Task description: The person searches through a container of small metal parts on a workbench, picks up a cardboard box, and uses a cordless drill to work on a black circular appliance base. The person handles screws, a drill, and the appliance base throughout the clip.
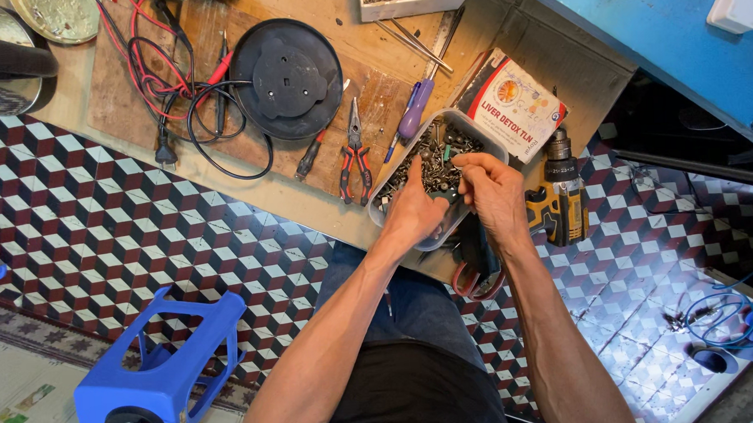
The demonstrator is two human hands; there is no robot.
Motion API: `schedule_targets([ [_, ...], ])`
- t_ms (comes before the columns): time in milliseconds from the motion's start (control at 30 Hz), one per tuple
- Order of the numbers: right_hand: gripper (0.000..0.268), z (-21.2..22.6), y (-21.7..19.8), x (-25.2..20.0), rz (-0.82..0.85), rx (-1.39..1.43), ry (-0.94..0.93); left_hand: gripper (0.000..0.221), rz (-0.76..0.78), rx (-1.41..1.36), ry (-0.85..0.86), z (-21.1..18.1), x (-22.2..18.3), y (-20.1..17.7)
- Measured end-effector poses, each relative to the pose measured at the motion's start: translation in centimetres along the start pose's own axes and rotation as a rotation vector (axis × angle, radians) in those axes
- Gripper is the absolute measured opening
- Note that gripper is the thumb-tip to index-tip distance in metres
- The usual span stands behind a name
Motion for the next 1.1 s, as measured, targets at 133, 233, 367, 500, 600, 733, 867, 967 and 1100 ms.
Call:
schedule_targets([
  [133,0.027,0.2,0.1,0.3,0.033,-0.134,-0.05,0.104,-0.13,0.24,0.137,-1.8,0.1,0.2],
  [233,0.029,0.9,0.7,0.8,0.048,-0.328,-0.19,0.088,0.057,0.149,-0.023,-0.6,0.2,2.5],
  [367,0.034,2.8,1.9,1.3,0.134,-0.647,-0.5,0.051,-0.053,0.206,0.246,-2.7,1.1,3.3],
  [500,0.037,2.3,4.1,3.5,0.281,-0.923,-0.493,0.041,-0.028,0.287,0.386,-1.5,0.5,2.8],
  [600,0.045,1.3,4.4,5.1,0.28,-1.225,-0.389,0.039,0.043,0.206,0.258,0.5,-1.7,2.9],
  [733,0.031,1.9,3.4,4.2,0.153,-1.276,-0.474,0.073,-0.181,0.069,0.216,0.6,-4.0,-0.1],
  [867,0.032,1.8,3.7,2.6,0.183,-1.112,-0.542,0.079,-0.237,0.033,0.142,0.9,-3.5,-1.7],
  [967,0.031,1.2,4.3,2.4,0.218,-1.189,-0.528,0.08,-0.262,0.084,0.18,0.7,-2.6,-1.8],
  [1100,0.022,1.6,3.9,2.5,0.132,-1.341,-0.556,0.084,-0.304,0.207,0.206,0.6,-2.1,-1.6],
])
Point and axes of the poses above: each hand's wrist, its own x-axis towards the middle knuckle, its own y-axis out of the palm, z = x × y, the point moved 8 cm from there along x, towards the middle knuckle, and after that the axes turned 11 degrees about x, right-handed, at the moved point
